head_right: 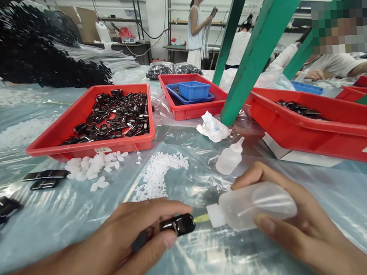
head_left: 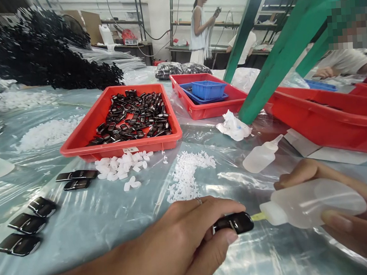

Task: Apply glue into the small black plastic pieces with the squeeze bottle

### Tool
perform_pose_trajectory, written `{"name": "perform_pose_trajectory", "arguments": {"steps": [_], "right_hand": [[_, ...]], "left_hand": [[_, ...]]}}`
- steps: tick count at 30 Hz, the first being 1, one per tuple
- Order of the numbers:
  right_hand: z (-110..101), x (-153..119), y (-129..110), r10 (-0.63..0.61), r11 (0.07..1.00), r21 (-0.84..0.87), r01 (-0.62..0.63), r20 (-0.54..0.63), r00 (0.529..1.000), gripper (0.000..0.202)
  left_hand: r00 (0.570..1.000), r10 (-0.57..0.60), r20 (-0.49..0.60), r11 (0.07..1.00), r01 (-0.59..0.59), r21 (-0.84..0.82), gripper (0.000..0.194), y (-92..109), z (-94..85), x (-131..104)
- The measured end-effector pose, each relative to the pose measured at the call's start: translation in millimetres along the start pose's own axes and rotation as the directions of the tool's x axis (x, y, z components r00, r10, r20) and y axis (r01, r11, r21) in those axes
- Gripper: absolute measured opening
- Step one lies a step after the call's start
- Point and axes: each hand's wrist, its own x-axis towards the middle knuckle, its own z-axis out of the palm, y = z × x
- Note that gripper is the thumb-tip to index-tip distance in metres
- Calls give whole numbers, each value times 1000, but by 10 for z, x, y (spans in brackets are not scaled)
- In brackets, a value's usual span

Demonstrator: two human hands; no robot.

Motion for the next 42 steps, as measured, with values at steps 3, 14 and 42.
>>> {"name": "perform_pose_trajectory", "arguments": {"steps": [3, 14, 42], "right_hand": [[16, -14, -69, -28, 999, 32, 26, 56, 998, 43], [169, -87, -327, 260, 949, 192, -249, -35, 965, 63], [175, -115, -362, 294, 951, 118, -285, -59, 954, 59]], "left_hand": [[1000, 11, -13, 1000, -11, 0, 36, -7, 4, -5], [1000, -20, -3, 999, 20, 47, 38, -9, 3, -3], [1000, -9, 6, 999, 9, 49, 39, -7, 5, -21]]}}
